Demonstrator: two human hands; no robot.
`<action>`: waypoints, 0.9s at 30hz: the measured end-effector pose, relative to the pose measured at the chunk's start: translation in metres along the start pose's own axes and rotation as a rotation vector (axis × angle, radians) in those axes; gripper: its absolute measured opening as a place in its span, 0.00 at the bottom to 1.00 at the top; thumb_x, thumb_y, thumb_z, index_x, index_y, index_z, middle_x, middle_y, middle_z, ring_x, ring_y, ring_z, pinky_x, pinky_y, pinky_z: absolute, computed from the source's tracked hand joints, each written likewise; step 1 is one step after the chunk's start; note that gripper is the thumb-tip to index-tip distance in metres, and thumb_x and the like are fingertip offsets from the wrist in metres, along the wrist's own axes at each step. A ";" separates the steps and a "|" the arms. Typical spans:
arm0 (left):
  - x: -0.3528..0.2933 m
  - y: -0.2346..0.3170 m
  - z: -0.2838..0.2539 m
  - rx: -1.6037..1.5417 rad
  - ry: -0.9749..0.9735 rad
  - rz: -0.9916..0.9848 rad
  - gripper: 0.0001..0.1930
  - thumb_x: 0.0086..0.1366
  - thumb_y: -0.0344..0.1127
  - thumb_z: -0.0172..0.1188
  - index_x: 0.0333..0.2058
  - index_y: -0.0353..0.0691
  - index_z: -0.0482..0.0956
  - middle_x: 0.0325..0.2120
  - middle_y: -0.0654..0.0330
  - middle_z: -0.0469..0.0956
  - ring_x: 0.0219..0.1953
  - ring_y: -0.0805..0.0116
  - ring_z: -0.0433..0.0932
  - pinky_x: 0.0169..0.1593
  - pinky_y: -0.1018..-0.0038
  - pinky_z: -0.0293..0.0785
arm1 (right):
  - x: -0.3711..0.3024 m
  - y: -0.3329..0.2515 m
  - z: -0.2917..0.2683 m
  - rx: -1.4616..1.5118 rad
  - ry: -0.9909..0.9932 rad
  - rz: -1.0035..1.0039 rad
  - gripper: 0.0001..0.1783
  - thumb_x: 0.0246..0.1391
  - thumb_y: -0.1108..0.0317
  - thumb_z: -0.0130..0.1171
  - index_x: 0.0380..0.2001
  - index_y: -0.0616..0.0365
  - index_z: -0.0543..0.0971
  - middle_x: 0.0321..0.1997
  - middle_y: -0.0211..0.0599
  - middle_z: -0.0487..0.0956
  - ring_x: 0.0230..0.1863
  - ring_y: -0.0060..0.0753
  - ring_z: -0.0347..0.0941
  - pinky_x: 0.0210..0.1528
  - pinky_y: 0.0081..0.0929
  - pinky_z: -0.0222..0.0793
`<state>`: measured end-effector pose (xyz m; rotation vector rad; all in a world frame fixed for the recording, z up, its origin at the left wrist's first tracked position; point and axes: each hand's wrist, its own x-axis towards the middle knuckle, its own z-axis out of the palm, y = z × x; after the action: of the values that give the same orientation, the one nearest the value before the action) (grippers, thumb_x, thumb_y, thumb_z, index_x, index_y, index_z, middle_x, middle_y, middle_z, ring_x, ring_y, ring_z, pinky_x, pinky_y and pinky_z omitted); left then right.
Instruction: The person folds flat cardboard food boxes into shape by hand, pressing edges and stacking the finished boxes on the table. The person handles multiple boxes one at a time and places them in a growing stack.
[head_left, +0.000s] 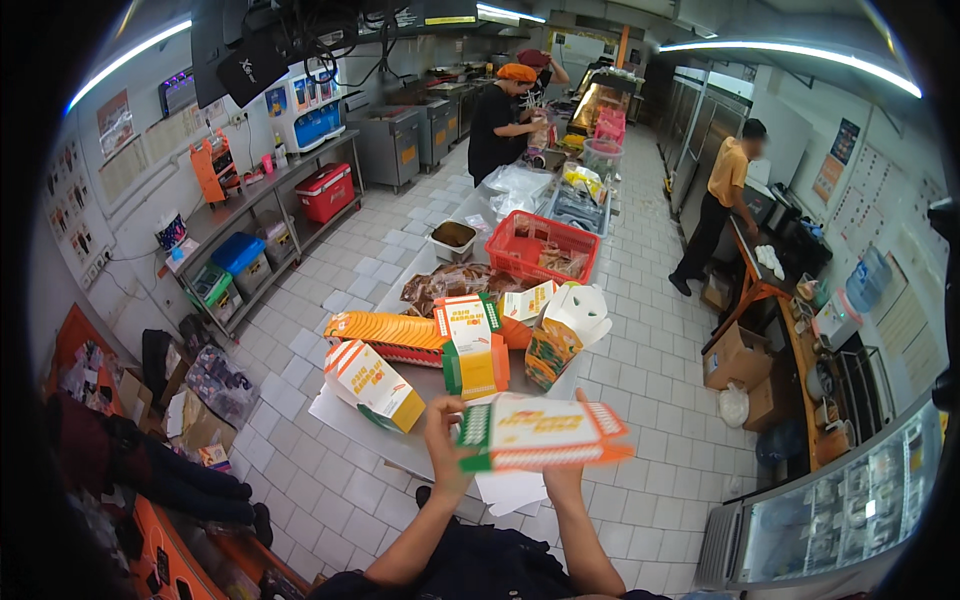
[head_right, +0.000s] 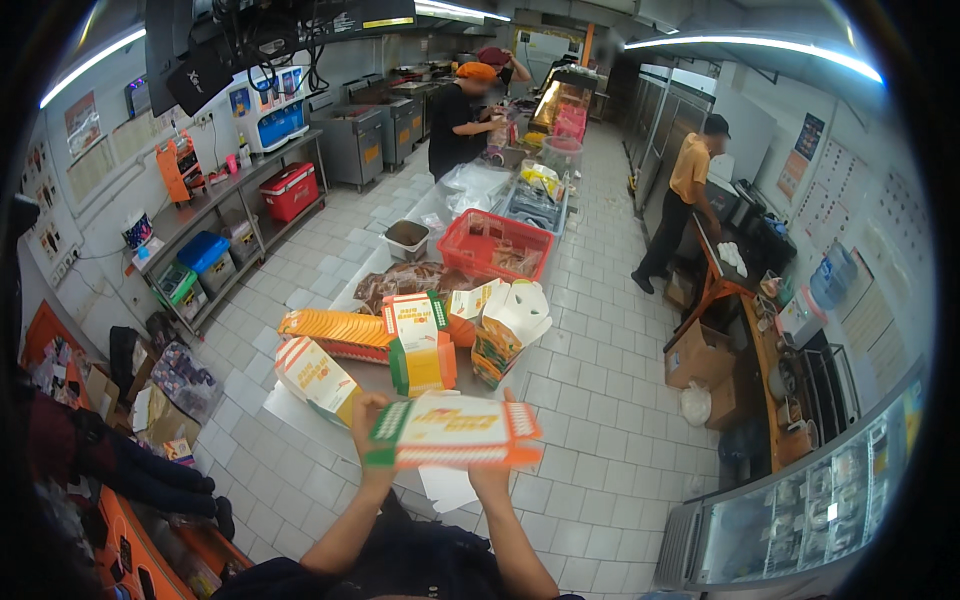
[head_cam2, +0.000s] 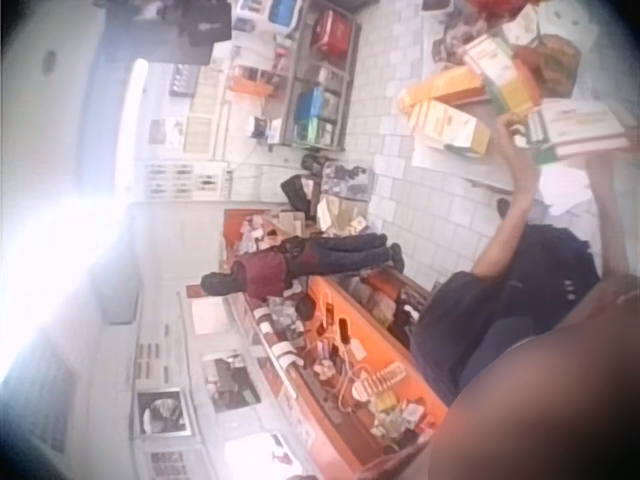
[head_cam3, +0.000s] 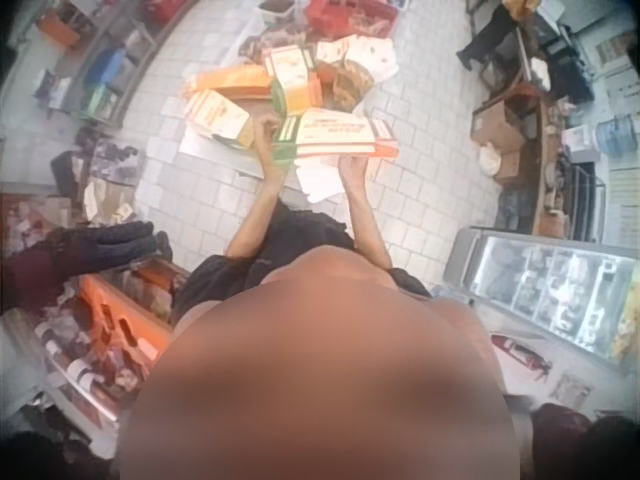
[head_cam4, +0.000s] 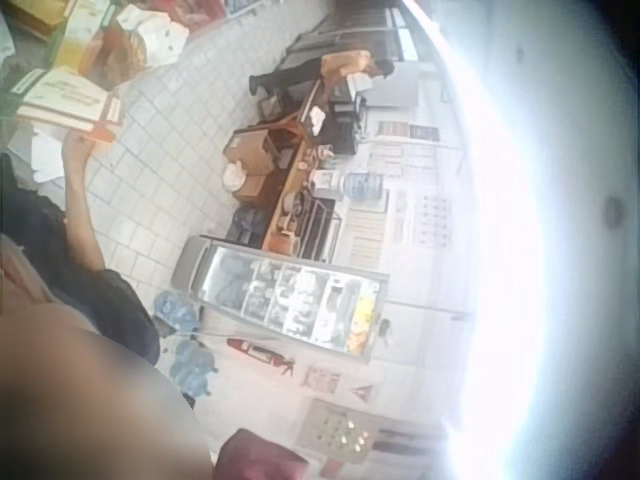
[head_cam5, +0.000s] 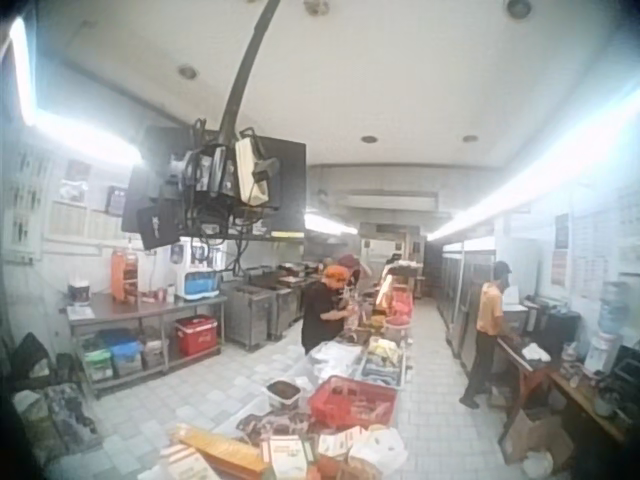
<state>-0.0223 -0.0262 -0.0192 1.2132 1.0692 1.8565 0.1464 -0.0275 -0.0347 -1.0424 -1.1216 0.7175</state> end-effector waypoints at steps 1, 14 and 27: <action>-0.007 0.002 0.005 0.137 0.046 0.076 0.19 0.60 0.32 0.77 0.44 0.34 0.76 0.40 0.55 0.81 0.41 0.68 0.81 0.48 0.75 0.76 | 0.002 -0.001 0.000 -0.043 0.083 -0.034 0.29 0.70 0.77 0.52 0.72 0.64 0.63 0.71 0.50 0.73 0.68 0.39 0.73 0.71 0.37 0.67; -0.002 -0.011 0.005 0.422 -0.171 0.251 0.08 0.73 0.31 0.65 0.45 0.33 0.86 0.38 0.59 0.88 0.42 0.60 0.88 0.52 0.66 0.82 | 0.013 -0.022 0.002 -0.036 -0.219 -0.220 0.10 0.57 0.77 0.71 0.42 0.61 0.86 0.50 0.39 0.83 0.49 0.34 0.83 0.54 0.30 0.82; -0.061 -0.058 0.020 0.353 0.050 -0.099 0.14 0.71 0.34 0.66 0.51 0.33 0.83 0.48 0.55 0.85 0.51 0.60 0.83 0.57 0.64 0.77 | 0.004 -0.050 -0.006 -0.325 -0.290 -0.258 0.09 0.57 0.81 0.68 0.42 0.63 0.86 0.50 0.46 0.83 0.51 0.44 0.84 0.55 0.33 0.81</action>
<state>0.0228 -0.0478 -0.0897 1.2853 1.5041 1.6763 0.1510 -0.0446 0.0126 -1.0574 -1.6313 0.4973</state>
